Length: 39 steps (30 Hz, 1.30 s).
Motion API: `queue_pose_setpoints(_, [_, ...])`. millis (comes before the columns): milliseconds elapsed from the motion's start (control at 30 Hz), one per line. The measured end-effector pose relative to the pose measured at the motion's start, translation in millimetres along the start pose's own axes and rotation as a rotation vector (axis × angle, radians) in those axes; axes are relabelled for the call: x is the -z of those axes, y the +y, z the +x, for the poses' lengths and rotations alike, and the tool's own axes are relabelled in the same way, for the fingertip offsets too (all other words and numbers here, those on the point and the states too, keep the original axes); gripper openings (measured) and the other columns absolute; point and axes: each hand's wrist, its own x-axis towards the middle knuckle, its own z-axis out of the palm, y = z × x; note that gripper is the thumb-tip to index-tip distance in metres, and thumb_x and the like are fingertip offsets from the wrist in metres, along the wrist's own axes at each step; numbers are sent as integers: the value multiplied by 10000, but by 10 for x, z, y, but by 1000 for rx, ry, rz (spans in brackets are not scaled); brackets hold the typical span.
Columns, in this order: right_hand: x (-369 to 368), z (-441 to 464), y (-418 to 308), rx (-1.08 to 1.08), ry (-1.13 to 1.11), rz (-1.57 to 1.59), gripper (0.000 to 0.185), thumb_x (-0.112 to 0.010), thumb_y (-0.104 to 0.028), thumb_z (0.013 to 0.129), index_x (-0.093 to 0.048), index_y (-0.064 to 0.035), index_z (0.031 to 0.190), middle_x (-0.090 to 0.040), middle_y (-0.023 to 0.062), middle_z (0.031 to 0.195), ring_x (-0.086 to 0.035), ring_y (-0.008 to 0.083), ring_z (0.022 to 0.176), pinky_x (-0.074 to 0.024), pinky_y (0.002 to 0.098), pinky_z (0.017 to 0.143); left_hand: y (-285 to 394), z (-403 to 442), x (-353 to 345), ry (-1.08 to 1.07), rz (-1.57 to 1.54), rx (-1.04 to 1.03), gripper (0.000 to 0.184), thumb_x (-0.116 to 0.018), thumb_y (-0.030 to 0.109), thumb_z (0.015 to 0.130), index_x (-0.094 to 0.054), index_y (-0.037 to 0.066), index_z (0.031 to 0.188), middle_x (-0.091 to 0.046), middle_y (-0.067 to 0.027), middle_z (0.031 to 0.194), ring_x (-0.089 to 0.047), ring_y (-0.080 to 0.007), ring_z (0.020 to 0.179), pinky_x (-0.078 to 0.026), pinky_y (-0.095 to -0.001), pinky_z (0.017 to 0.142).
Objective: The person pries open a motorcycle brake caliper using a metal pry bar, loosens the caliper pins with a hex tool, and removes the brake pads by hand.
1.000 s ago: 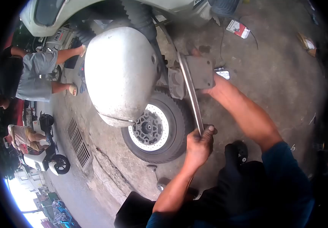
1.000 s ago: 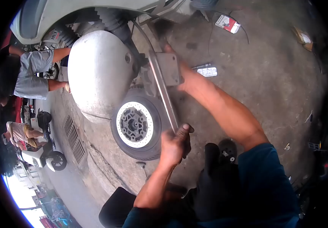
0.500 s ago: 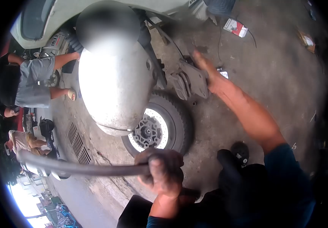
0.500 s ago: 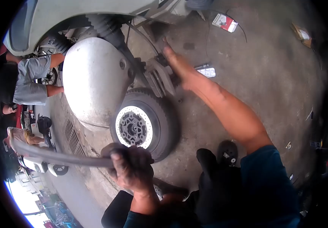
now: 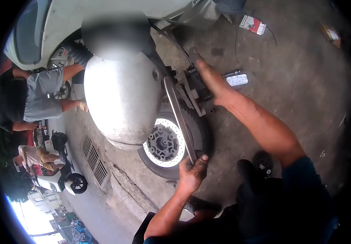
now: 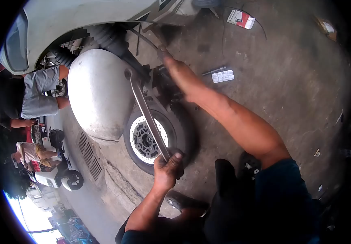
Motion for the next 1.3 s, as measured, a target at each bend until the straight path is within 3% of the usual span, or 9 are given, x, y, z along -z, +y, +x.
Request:
queue_pose_setpoints(367, [-50,-59,-103,-63,-17,51,1071,-437,-774,804,-374,161,1322,-406,284,1361,-420,342,1244,-353,439,1016,25,24,-15,46,-88,-199,297,-601,300,928,-558,7,903,-414,5,505,-357,-88,366,-271,-245,341])
queue_pose_setpoints(633, [-35,111,-18,-72,-99,92,1056,-460,-746,816,-358,176,1322,-398,331,1343,-413,389,1240,-366,483,996,28,33,-75,15,-109,-139,337,-576,357,935,-530,36,842,-402,0,510,-359,-100,367,-269,-254,333])
queue_pose_setpoints(733, [-34,128,-16,-46,-70,100,992,-496,-717,821,-437,171,1260,-495,301,1251,-470,374,1181,-387,471,974,8,60,-76,5,-109,-127,340,-573,364,935,-525,40,841,-410,-1,521,-361,-98,369,-272,-251,333])
queue_pose_setpoints(800, [-13,135,-56,-77,-69,183,769,-546,-599,863,-494,68,1241,-597,143,987,-575,213,870,-485,347,739,14,65,-91,9,-110,-128,334,-566,361,939,-524,42,851,-420,-2,532,-363,-95,371,-274,-249,333])
queue_pose_setpoints(833, [-7,134,-77,-94,-72,222,658,-572,-540,884,-523,16,1232,-648,64,855,-627,133,715,-534,284,621,34,42,-114,15,-89,-145,327,-564,359,941,-518,43,873,-420,3,537,-363,-88,378,-277,-243,339])
queue_pose_setpoints(1000, [42,-13,-92,-111,-210,182,481,-628,-440,870,-595,-18,1098,-658,53,874,-635,128,707,-536,269,623,-159,-264,6,48,99,-290,335,-548,261,959,-479,0,1156,-473,1,635,-392,-46,472,-327,-192,419])
queue_pose_setpoints(1067, [39,-47,-71,-94,-224,167,434,-619,-405,871,-597,-30,1087,-659,67,894,-643,145,748,-541,292,651,-263,-451,80,58,247,-407,422,-531,177,961,-382,-17,1305,-502,-16,708,-403,-34,527,-344,-174,468])
queue_pose_setpoints(1133, [-16,-69,-63,-65,-141,232,401,-642,-408,836,-623,-47,1010,-648,68,856,-627,136,688,-499,299,535,-256,-659,151,13,369,-397,581,-483,46,956,-206,-30,1461,-546,-55,837,-458,-53,633,-402,-183,571])
queue_pose_setpoints(1300, [-260,-185,-25,-86,-48,181,382,-600,-418,833,-629,-85,1016,-647,53,856,-631,146,685,-480,290,499,-309,-900,213,49,520,-483,569,-507,19,928,-261,-56,1435,-560,-75,802,-537,-141,696,-458,-255,662])
